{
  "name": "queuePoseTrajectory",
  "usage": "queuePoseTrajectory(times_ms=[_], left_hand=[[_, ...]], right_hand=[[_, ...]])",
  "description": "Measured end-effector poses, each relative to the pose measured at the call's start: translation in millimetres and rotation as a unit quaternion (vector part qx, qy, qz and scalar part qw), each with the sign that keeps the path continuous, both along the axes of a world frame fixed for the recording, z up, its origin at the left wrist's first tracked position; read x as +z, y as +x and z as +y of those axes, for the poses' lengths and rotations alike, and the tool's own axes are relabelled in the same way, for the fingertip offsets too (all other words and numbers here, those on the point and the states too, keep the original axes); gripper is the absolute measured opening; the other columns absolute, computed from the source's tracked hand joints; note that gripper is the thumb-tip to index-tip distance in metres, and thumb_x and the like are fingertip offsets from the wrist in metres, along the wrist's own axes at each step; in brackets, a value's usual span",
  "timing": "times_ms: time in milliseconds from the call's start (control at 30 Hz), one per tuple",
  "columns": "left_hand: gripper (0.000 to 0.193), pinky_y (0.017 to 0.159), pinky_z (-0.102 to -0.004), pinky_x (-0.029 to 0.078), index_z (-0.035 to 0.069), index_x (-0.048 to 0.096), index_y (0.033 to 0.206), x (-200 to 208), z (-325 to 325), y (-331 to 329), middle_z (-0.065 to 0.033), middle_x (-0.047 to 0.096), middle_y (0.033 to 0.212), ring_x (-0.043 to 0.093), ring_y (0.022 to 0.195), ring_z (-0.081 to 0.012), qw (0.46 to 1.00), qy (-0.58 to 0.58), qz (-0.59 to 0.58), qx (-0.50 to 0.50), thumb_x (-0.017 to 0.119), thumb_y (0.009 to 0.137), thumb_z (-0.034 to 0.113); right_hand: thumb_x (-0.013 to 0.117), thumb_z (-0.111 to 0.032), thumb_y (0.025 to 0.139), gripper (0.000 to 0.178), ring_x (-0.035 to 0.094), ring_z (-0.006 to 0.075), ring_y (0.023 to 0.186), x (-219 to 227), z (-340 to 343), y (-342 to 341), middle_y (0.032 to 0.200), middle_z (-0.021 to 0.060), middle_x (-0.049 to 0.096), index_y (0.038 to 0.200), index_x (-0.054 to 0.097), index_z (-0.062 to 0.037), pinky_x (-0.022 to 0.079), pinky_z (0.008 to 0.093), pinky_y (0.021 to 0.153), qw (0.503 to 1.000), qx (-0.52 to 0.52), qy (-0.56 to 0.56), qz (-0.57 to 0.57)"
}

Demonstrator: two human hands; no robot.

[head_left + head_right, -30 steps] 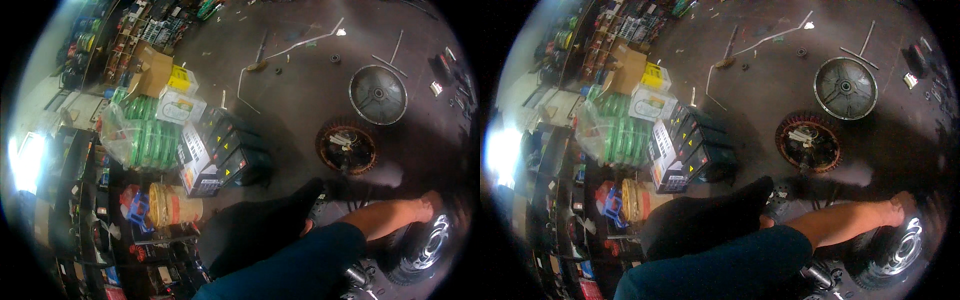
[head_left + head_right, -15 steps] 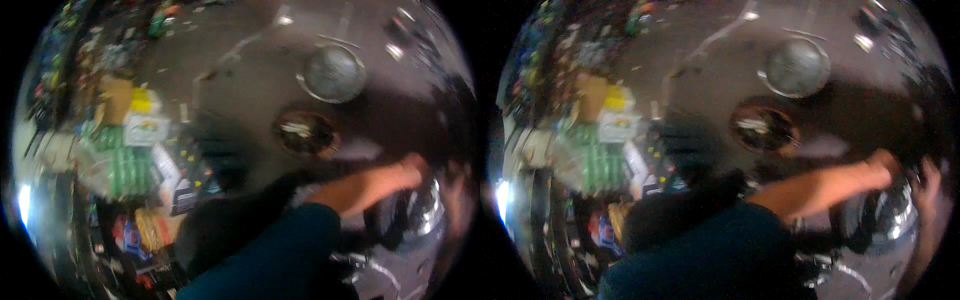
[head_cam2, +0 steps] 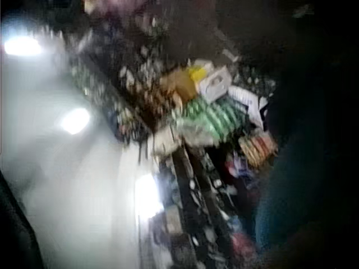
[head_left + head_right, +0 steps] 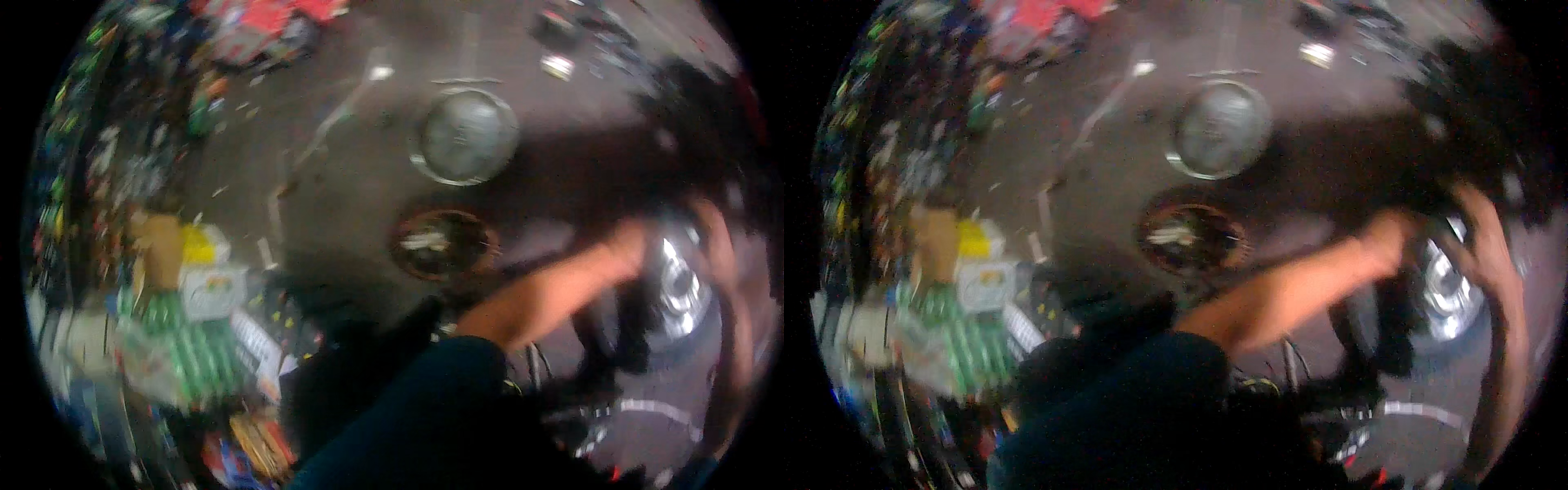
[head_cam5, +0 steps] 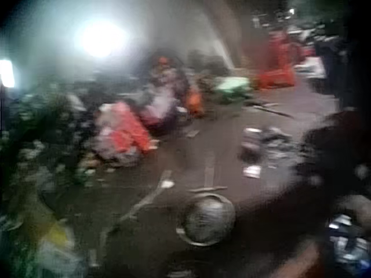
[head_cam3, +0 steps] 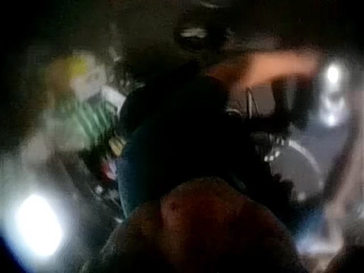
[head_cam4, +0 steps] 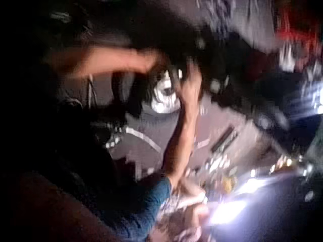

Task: The person services an electric wheel motor by inserting the stator into the wheel hub, turning the wheel assembly, and handling components on the motor cover.

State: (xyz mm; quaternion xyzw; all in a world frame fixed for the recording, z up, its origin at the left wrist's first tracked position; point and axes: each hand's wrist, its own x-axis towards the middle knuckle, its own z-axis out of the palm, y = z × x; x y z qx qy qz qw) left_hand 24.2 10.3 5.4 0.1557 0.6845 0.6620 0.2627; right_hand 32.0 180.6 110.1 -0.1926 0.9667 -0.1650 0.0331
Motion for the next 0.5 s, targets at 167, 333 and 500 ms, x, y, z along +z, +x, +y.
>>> queuePoseTrajectory(times_ms=[167,333,500], left_hand=[[0.025,0.07,-0.035,0.049,0.003,0.063,0.09,-24.5,21.7,6.5,-0.016,0.062,0.093,0.059,0.088,-0.0287,0.91,-0.163,0.381,0.017,0.058,0.071,0.018],[0.028,0.068,-0.0377,0.05,0.0,0.061,0.093,-21.7,6.7,-2.7,-0.0196,0.061,0.091,0.059,0.083,-0.0335,0.901,-0.184,0.392,-0.012,0.061,0.066,0.011],[0.028,0.064,-0.039,0.05,0.001,0.062,0.092,-1.5,-22.1,-11.5,-0.0204,0.061,0.088,0.059,0.082,-0.0349,0.897,-0.106,0.428,-0.03,0.061,0.065,0.009]], right_hand=[[0.064,-0.018,0.074,0.06,0.053,0.0239,0.101,-45.4,7.1,-0.1,0.115,0.0139,0.052,0.125,0.041,0.0023,0.042,0.0326,0.089,0.824,-0.245,-0.415,-0.299],[0.058,-0.02,0.082,0.053,0.053,0.0248,0.102,-72.8,-10.6,20.4,0.116,0.0138,0.052,0.127,0.04,0.0009,0.042,0.0323,0.09,0.805,-0.29,-0.5,-0.132],[0.051,-0.019,0.086,0.038,0.053,0.0291,0.106,-129.7,-56.6,19.2,0.12,0.0183,0.051,0.121,0.05,-0.0028,0.042,0.0331,0.09,0.818,-0.395,-0.381,0.173]])
